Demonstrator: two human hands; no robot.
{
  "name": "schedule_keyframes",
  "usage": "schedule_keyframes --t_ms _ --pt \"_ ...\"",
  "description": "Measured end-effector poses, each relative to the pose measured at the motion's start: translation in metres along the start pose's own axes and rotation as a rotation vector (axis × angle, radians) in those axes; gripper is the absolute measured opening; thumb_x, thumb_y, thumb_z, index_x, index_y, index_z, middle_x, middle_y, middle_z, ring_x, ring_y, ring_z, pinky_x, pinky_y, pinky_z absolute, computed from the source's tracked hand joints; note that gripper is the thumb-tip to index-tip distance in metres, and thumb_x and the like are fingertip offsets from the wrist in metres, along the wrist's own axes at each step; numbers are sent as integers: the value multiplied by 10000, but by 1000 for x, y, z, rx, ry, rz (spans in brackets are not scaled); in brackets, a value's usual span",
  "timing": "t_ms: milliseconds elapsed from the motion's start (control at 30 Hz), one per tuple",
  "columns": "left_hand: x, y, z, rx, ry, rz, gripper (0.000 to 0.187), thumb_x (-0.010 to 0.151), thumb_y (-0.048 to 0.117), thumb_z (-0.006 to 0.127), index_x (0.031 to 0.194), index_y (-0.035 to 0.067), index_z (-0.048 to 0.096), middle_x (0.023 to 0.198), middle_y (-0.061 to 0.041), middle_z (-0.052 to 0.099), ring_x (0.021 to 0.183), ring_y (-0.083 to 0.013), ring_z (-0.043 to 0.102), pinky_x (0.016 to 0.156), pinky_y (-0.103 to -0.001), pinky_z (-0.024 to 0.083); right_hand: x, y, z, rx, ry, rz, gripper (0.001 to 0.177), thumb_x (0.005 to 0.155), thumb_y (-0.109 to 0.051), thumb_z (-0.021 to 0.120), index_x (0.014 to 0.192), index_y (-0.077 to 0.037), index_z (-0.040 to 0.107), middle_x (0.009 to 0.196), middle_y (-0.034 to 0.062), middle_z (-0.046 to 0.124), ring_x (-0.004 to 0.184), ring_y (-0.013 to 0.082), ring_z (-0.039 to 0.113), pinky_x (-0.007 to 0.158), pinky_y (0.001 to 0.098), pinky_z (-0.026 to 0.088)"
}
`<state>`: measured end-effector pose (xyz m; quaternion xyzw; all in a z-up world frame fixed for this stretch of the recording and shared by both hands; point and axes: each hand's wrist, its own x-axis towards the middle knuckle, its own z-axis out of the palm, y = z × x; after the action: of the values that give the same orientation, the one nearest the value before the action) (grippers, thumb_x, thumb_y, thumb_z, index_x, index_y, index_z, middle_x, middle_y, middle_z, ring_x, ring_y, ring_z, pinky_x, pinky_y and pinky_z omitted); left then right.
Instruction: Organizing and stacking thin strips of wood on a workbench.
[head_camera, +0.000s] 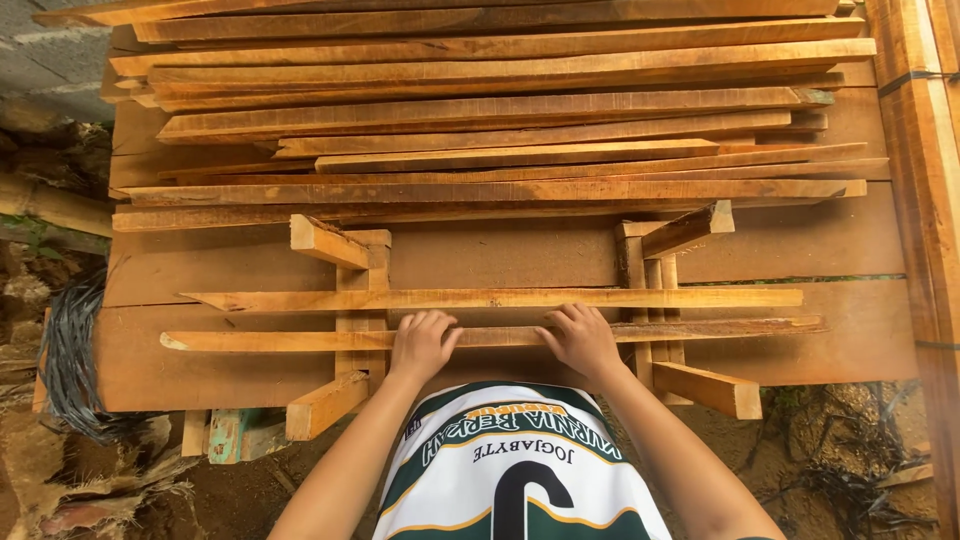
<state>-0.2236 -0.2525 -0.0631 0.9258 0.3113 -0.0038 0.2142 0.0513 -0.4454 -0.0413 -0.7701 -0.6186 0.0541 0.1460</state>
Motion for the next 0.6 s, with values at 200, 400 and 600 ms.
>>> schedule_keyframes --t_ms 200,400,600 --pt "-13 3 -18 2 -259 -160 425 911 460 702 1258 218 653 1234 27 681 1296 -189 566 1201 -449 266 -3 -3 -31 -37 -422 201 454 849 -584 688 1085 -196 706 1005 3 734 1071 210 686 1018 408 479" --pt "-31 3 6 -34 -229 -118 388 801 362 809 1053 255 535 1102 56 603 1146 -187 640 1117 -416 374 -37 6 9 -49 -475 283 481 744 -583 767 1024 -274 527 828 -1 694 855 259 737 820 386 549" --pt "-36 17 -21 -58 -199 -92 578 844 431 769 1331 209 550 1306 -4 586 1220 -210 587 1056 -417 399 -43 -23 -12 -41 -233 168 497 820 -565 732 1221 -305 598 1092 -95 641 1084 126 613 964 331 455"
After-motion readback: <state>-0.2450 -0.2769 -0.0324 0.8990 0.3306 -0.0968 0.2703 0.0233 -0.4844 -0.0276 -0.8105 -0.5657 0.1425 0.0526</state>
